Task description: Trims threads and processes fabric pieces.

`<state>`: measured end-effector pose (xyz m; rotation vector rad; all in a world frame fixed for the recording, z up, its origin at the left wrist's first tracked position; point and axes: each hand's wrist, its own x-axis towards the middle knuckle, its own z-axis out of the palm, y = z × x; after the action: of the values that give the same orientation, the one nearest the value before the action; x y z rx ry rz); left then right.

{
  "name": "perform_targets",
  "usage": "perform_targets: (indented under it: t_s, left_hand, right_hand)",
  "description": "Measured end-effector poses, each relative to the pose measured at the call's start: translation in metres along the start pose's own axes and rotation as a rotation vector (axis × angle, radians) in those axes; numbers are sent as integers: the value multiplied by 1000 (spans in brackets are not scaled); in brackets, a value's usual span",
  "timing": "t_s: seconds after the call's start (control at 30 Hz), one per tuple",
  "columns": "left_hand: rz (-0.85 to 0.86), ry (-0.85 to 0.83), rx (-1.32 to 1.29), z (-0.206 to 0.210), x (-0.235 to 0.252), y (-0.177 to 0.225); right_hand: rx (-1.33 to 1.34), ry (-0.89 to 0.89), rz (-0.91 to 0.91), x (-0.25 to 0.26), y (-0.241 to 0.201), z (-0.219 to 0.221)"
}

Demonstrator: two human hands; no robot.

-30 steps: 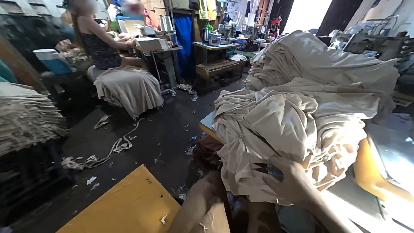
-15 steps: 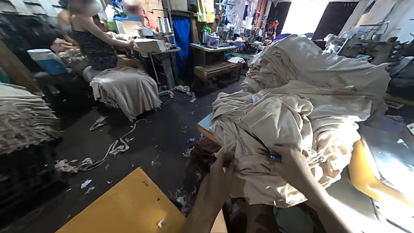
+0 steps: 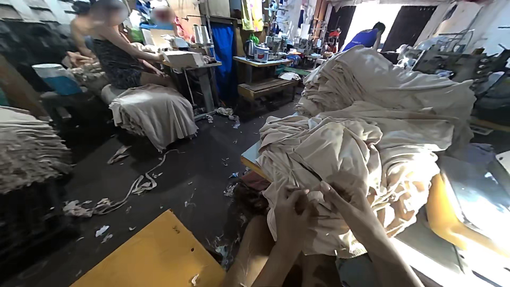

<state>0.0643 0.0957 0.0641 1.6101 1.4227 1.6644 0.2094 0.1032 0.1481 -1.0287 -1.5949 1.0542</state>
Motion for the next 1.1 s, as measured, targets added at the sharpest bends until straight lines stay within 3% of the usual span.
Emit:
perform_targets:
  t_s: [0.1, 0.3, 0.4, 0.57, 0.73, 0.9, 1.03, 1.1]
  left_hand:
    - [-12, 72, -18, 11, 5, -7]
    - [-354, 12, -581, -27, 25, -13]
    - [-227, -68, -593, -38, 22, -19]
    - [34, -225, -281, -32, 13, -23]
    - [144, -97, -36, -15, 8, -18]
    - [75, 15, -258, -11, 15, -30]
    - [-113, -77, -380, -29, 23, -31]
    - [-117, -103, -416, -34, 23, -32]
  right_hand:
    - [133, 44, 121, 12, 26, 0]
    - [209, 72, 172, 16, 33, -5]
    - [211, 46, 169, 17, 34, -6]
    - [217, 32, 170, 16, 32, -7]
    - [222, 24, 160, 16, 33, -7]
    - [15, -14, 41, 11, 39, -12]
    - [-306, -69, -129, -2, 43, -13]
    - [-333, -87, -146, -4, 43, -13]
